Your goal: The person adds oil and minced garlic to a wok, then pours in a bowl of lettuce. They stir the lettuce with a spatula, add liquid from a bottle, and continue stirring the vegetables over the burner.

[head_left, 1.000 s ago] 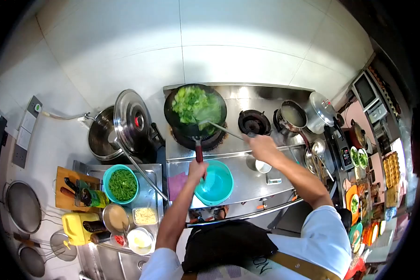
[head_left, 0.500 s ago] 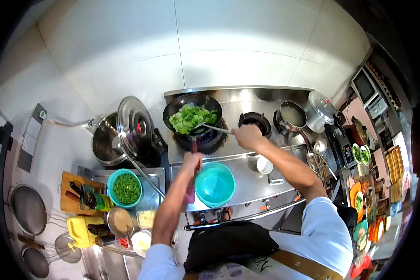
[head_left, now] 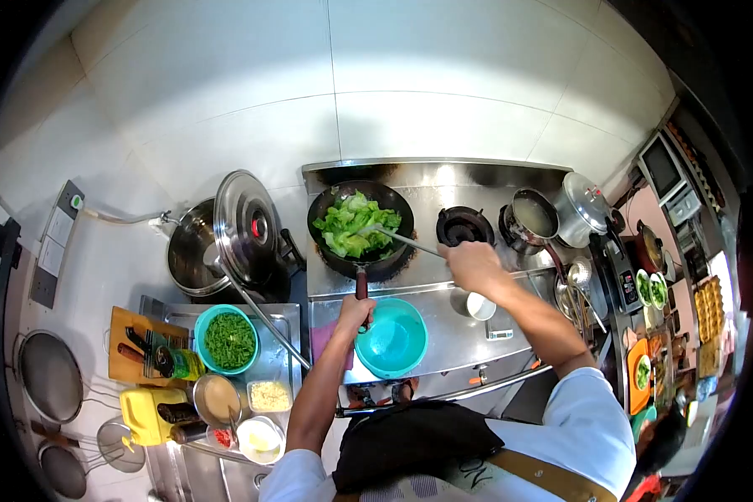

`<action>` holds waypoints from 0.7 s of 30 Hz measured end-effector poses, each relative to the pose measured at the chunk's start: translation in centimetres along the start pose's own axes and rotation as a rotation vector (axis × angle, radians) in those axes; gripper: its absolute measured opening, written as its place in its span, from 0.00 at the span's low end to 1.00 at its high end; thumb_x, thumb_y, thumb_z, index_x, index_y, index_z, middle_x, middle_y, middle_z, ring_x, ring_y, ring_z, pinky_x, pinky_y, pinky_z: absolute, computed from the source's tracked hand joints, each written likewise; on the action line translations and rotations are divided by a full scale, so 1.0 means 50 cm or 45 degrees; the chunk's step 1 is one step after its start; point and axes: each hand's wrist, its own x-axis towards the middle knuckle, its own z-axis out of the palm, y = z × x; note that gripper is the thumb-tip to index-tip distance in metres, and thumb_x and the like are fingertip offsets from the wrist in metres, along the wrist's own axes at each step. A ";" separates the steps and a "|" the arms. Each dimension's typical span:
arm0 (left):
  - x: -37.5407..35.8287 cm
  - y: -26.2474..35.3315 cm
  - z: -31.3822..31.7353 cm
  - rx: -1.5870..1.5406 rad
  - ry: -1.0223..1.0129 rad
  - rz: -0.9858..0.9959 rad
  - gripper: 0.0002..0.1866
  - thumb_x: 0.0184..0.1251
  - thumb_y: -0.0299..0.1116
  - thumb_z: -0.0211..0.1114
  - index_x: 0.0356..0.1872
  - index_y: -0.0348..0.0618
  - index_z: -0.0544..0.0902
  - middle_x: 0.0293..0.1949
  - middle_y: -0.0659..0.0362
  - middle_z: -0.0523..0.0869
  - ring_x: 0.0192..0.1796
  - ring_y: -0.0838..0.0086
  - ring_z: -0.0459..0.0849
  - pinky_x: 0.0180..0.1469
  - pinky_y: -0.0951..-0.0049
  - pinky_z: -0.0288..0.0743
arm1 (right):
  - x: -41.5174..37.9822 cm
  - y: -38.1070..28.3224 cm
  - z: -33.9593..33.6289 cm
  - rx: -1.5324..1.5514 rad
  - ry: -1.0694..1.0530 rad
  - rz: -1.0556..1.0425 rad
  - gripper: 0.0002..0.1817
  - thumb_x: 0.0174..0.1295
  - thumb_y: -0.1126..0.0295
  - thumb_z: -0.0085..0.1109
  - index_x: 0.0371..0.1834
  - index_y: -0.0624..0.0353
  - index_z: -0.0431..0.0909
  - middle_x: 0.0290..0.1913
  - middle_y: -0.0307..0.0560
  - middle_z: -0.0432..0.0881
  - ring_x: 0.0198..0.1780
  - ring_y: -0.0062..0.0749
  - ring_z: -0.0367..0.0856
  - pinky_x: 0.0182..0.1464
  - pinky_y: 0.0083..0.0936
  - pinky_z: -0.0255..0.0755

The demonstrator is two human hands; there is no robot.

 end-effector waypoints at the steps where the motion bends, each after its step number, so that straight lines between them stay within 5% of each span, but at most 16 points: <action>1: 0.005 -0.008 0.001 0.057 -0.011 0.008 0.08 0.53 0.28 0.64 0.22 0.41 0.74 0.16 0.62 0.75 0.15 0.75 0.74 0.15 0.71 0.66 | 0.033 -0.005 0.033 0.039 0.055 0.040 0.17 0.59 0.73 0.50 0.52 0.56 0.78 0.34 0.55 0.85 0.38 0.49 0.85 0.37 0.43 0.78; 5: 0.011 -0.042 -0.001 0.075 0.037 -0.071 0.08 0.54 0.28 0.65 0.24 0.41 0.74 0.17 0.63 0.74 0.15 0.76 0.74 0.14 0.71 0.65 | 0.189 -0.006 0.257 0.106 0.050 0.086 0.21 0.63 0.72 0.46 0.61 0.56 0.70 0.34 0.57 0.84 0.39 0.50 0.86 0.37 0.44 0.78; 9: 0.020 -0.054 -0.005 0.038 0.032 -0.109 0.06 0.53 0.27 0.64 0.26 0.39 0.75 0.18 0.61 0.75 0.15 0.76 0.75 0.17 0.72 0.67 | 0.064 -0.003 0.185 0.027 0.076 0.042 0.23 0.64 0.72 0.43 0.64 0.57 0.67 0.32 0.62 0.83 0.35 0.53 0.84 0.35 0.46 0.77; 12: 0.022 -0.071 0.003 0.056 0.047 -0.127 0.07 0.53 0.27 0.64 0.27 0.38 0.74 0.19 0.61 0.75 0.16 0.75 0.75 0.18 0.72 0.67 | 0.113 0.007 0.255 0.021 -0.021 0.065 0.23 0.64 0.71 0.45 0.64 0.56 0.69 0.34 0.62 0.83 0.38 0.52 0.85 0.38 0.46 0.77; 17: 0.031 -0.072 0.019 0.111 0.114 -0.093 0.07 0.53 0.28 0.63 0.29 0.38 0.74 0.19 0.60 0.76 0.16 0.74 0.76 0.18 0.71 0.69 | 0.118 0.012 0.133 0.089 -0.117 0.097 0.24 0.61 0.70 0.50 0.63 0.50 0.72 0.35 0.59 0.84 0.43 0.52 0.84 0.43 0.45 0.77; 19: 0.046 -0.092 0.021 0.154 0.103 -0.062 0.08 0.53 0.29 0.63 0.31 0.37 0.74 0.20 0.59 0.77 0.16 0.73 0.78 0.19 0.71 0.70 | 0.106 0.052 0.083 0.045 -0.078 0.016 0.18 0.56 0.74 0.52 0.49 0.48 0.84 0.36 0.56 0.85 0.42 0.50 0.85 0.43 0.41 0.79; 21: 0.051 -0.104 0.024 0.208 0.089 -0.018 0.09 0.54 0.30 0.62 0.32 0.37 0.74 0.20 0.57 0.79 0.17 0.71 0.79 0.19 0.70 0.71 | 0.131 0.084 0.005 -0.019 -0.090 -0.124 0.19 0.53 0.75 0.54 0.48 0.46 0.84 0.38 0.55 0.85 0.44 0.49 0.84 0.44 0.41 0.78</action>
